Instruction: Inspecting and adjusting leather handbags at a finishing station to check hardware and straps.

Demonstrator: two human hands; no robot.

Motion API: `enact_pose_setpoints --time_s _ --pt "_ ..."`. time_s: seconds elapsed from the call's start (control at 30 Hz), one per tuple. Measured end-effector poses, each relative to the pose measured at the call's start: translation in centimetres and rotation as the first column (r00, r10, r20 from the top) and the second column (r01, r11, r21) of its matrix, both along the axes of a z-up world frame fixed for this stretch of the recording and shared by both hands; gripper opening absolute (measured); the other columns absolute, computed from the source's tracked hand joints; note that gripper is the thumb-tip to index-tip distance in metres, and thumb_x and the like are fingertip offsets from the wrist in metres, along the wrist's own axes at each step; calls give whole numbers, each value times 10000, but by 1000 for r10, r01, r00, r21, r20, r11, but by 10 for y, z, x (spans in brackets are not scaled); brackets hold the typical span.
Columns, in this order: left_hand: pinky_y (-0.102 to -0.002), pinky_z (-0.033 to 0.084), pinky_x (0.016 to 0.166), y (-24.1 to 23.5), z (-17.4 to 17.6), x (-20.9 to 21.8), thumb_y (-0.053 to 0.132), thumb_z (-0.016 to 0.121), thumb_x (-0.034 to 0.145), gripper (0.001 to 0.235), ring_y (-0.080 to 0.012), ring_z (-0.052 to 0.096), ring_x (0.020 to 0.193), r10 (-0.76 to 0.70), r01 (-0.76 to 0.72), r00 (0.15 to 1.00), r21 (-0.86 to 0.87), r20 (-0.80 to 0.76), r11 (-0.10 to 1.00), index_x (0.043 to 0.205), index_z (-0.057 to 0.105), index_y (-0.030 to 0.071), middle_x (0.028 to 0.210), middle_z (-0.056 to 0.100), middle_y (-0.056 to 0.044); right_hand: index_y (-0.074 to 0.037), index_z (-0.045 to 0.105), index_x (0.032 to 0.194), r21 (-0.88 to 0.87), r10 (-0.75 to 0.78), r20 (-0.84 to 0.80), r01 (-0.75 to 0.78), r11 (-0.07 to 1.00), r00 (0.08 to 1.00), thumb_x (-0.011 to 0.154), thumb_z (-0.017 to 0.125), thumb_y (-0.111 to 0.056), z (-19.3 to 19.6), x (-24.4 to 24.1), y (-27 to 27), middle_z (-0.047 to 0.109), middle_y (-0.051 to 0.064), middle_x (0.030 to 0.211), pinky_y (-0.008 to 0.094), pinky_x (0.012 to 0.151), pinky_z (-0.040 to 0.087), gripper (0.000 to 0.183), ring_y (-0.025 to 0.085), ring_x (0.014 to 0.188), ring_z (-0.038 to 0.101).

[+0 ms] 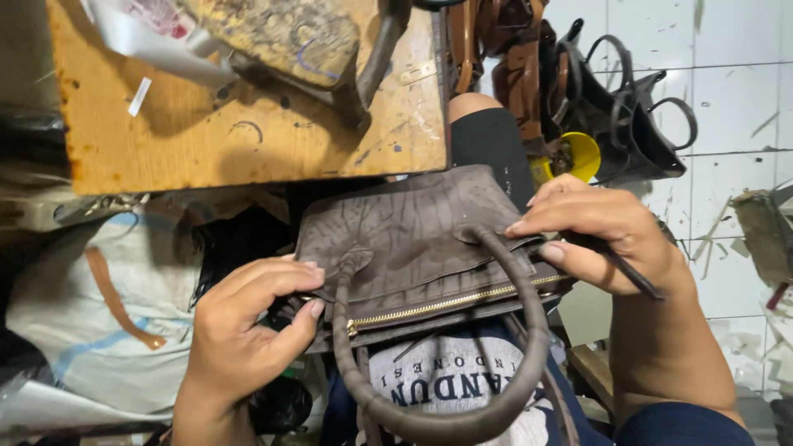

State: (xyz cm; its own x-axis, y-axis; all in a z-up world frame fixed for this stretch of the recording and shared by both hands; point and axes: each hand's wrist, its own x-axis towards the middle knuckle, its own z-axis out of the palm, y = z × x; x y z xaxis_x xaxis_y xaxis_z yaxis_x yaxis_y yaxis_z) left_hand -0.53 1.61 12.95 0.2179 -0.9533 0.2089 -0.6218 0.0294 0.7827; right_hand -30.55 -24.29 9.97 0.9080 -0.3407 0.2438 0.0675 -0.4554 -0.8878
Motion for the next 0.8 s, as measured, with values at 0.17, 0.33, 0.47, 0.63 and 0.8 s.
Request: enact_pose_setpoints --time_s 0.17,0.33,0.47,0.63,0.8 --pt "-318 589 979 2 -3 -1 81 778 839 153 -182 772 936 81 -83 995 40 54 996 987 738 88 1010 790 -54 -33 715 1175 -72 85 -82 -91 993 993 913 668 -185 13 11 -9 796 49 1054 348 856 543 307 215 893 717" --pt "-274 602 901 2 -9 -6 63 789 856 141 -184 780 916 197 -198 980 -15 -37 980 990 756 36 1017 787 -106 -9 760 988 -193 -8 -107 -13 981 994 880 692 -125 16 17 -7 791 79 935 357 839 534 172 220 807 726" --pt "-278 609 905 -2 -12 -7 42 802 853 159 -195 783 937 228 -232 971 -53 -74 971 1004 755 29 1025 787 -126 45 722 901 -178 -143 -115 121 977 983 917 621 -31 5 12 3 727 139 844 362 819 528 127 260 767 681" --pt "-279 620 843 -8 -14 -9 15 789 858 93 -205 786 886 201 -210 975 -103 -91 972 926 730 37 947 784 -125 70 678 951 -128 -164 -47 157 979 985 829 561 -375 -7 3 4 716 192 918 378 842 485 476 273 807 701" --pt "-285 608 851 -6 -15 -5 60 776 882 103 -207 781 899 146 -154 983 -67 -114 986 972 728 46 972 782 -117 74 672 941 -53 -310 -37 308 950 950 885 622 -223 -22 -6 14 698 189 958 383 886 486 306 291 861 648"
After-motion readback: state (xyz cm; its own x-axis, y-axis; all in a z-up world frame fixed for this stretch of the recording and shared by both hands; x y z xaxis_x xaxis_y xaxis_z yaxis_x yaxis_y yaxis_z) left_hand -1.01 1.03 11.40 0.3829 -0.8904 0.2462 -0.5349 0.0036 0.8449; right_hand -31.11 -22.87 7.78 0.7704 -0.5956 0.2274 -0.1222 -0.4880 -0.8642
